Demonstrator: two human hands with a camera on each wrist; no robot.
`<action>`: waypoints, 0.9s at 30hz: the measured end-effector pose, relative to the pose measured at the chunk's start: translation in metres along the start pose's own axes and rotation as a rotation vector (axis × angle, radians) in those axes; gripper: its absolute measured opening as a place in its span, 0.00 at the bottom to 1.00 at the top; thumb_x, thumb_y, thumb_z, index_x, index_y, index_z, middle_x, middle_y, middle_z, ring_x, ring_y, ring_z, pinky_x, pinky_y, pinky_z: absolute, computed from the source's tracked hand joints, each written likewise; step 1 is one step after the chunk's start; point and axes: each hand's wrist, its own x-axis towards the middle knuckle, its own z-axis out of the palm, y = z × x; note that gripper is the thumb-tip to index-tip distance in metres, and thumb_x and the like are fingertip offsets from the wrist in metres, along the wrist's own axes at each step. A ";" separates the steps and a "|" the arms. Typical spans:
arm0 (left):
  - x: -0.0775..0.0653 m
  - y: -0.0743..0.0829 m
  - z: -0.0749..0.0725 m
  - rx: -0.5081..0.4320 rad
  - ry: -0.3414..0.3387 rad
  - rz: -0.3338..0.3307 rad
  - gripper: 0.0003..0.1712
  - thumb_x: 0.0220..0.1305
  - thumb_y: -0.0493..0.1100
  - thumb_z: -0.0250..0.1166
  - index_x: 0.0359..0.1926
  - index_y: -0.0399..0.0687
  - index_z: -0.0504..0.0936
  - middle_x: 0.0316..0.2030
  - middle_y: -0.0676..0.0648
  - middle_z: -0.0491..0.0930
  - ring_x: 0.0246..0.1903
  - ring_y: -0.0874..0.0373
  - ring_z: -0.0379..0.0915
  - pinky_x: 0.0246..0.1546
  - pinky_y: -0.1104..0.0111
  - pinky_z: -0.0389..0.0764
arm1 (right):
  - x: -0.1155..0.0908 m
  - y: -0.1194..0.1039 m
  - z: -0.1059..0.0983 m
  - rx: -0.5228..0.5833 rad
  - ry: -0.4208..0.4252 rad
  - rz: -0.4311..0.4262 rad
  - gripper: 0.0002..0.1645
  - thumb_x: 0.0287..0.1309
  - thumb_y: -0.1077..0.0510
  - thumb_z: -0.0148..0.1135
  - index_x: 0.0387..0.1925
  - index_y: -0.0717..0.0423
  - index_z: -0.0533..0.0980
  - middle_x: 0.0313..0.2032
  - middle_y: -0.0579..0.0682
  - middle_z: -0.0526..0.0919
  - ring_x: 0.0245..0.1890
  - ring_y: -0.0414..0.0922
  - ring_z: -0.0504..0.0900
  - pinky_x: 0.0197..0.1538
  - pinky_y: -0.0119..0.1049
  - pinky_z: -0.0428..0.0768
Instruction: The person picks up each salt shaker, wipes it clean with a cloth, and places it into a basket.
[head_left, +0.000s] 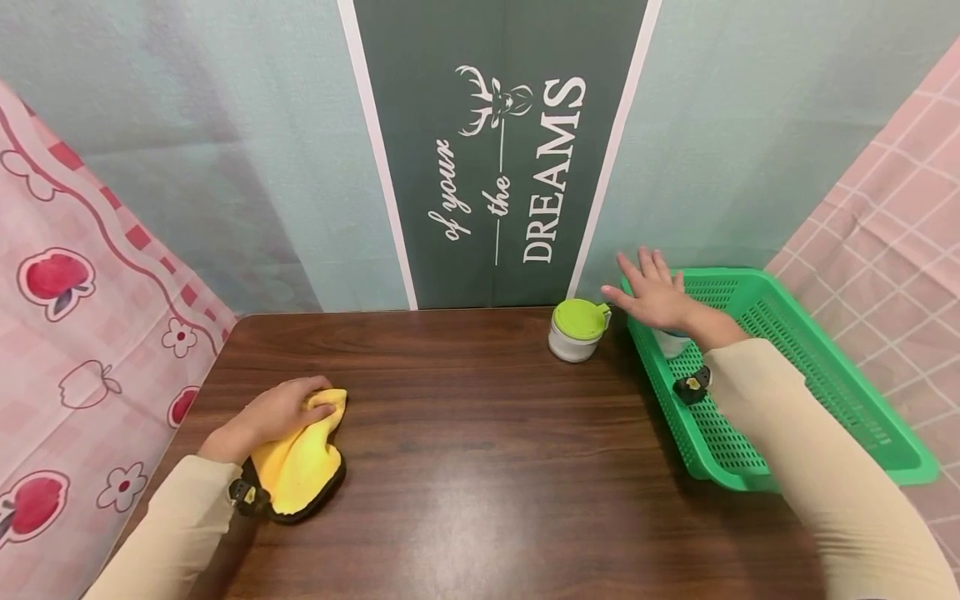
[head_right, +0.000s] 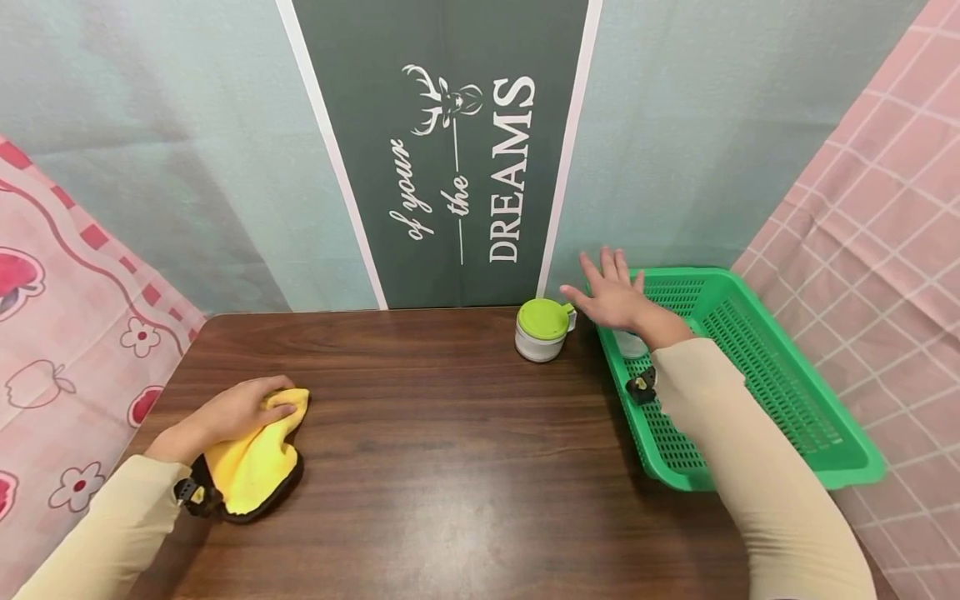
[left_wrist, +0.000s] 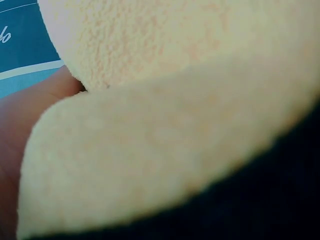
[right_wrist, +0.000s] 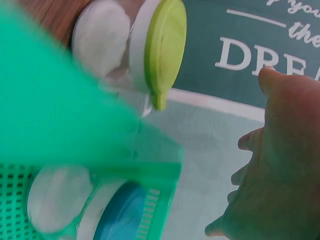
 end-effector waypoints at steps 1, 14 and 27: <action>0.000 0.000 0.000 -0.002 0.001 0.002 0.18 0.71 0.52 0.65 0.53 0.45 0.80 0.42 0.50 0.82 0.34 0.59 0.72 0.36 0.60 0.73 | 0.001 -0.002 0.001 0.003 -0.001 -0.005 0.51 0.76 0.32 0.37 0.80 0.62 0.38 0.76 0.72 0.26 0.75 0.69 0.22 0.67 0.76 0.30; -0.002 -0.001 0.001 0.005 0.011 0.012 0.16 0.71 0.50 0.65 0.52 0.45 0.80 0.41 0.50 0.82 0.34 0.59 0.72 0.36 0.60 0.72 | 0.008 -0.032 0.013 0.000 0.004 -0.058 0.47 0.77 0.36 0.38 0.80 0.62 0.41 0.77 0.71 0.30 0.76 0.68 0.25 0.69 0.73 0.30; -0.003 -0.005 0.003 0.011 0.027 0.019 0.16 0.71 0.50 0.66 0.51 0.45 0.80 0.40 0.50 0.82 0.33 0.59 0.71 0.36 0.60 0.72 | 0.015 -0.052 0.028 -0.009 -0.031 -0.070 0.48 0.77 0.35 0.39 0.80 0.60 0.41 0.78 0.69 0.29 0.77 0.66 0.25 0.70 0.71 0.32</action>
